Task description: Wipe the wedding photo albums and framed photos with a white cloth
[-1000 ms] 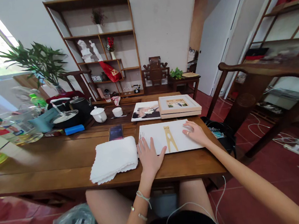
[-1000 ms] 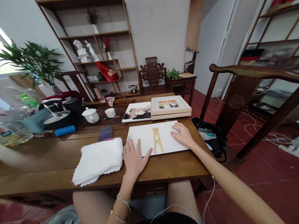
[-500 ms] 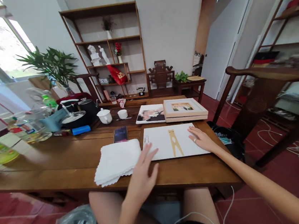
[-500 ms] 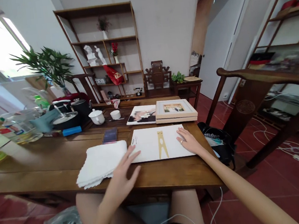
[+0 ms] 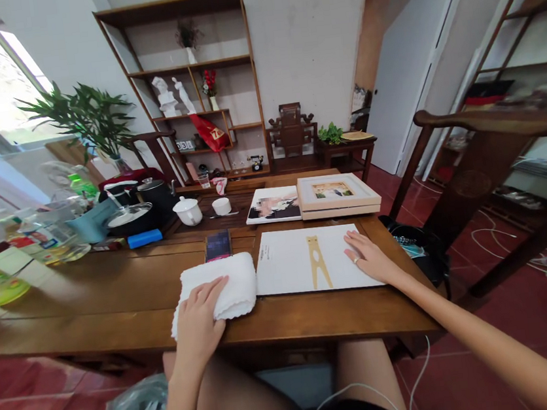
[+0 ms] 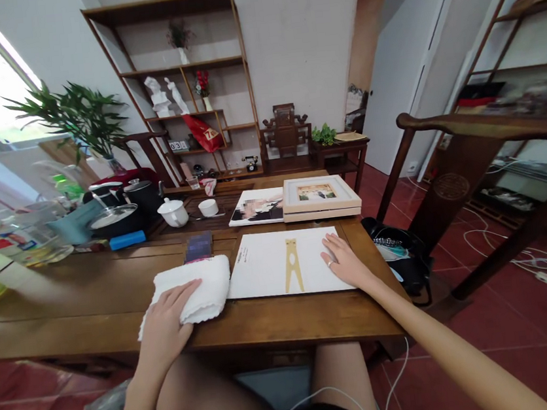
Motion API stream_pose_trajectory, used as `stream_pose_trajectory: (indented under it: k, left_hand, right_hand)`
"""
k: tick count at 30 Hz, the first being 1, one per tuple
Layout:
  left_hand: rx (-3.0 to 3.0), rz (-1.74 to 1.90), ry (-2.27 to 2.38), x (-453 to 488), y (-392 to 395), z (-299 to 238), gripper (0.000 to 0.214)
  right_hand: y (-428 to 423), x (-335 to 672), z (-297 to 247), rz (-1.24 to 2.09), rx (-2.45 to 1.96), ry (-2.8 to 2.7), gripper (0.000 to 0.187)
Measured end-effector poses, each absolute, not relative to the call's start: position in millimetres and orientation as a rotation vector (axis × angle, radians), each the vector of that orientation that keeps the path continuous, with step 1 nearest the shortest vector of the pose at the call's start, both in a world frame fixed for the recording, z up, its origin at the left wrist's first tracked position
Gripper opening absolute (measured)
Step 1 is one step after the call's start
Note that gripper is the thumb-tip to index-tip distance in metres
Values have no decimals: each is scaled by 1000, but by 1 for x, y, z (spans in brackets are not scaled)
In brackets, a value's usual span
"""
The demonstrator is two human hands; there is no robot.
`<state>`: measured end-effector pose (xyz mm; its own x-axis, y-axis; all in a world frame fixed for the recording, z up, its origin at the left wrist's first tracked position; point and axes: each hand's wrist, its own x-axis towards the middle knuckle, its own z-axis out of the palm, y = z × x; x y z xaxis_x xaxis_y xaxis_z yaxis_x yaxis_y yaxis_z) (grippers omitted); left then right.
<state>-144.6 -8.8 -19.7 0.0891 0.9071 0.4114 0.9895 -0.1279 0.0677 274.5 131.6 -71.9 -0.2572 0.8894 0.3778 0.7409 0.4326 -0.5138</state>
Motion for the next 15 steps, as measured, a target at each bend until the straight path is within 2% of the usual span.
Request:
stream_pose_trajectory:
  k: [6, 11, 15]
  left_hand:
    - [-2098, -890, -1733, -109, 4, 11, 69]
    - [-2384, -525, -1637, -64, 52, 16, 82]
    - [-2512, -284, -1661, -53, 91, -2, 78]
  right_hand:
    - [130, 274, -71, 314, -1360, -2038, 48]
    - [133, 273, -68, 294, -1360, -2048, 48]
    - [134, 272, -67, 278, -1367, -2057, 46]
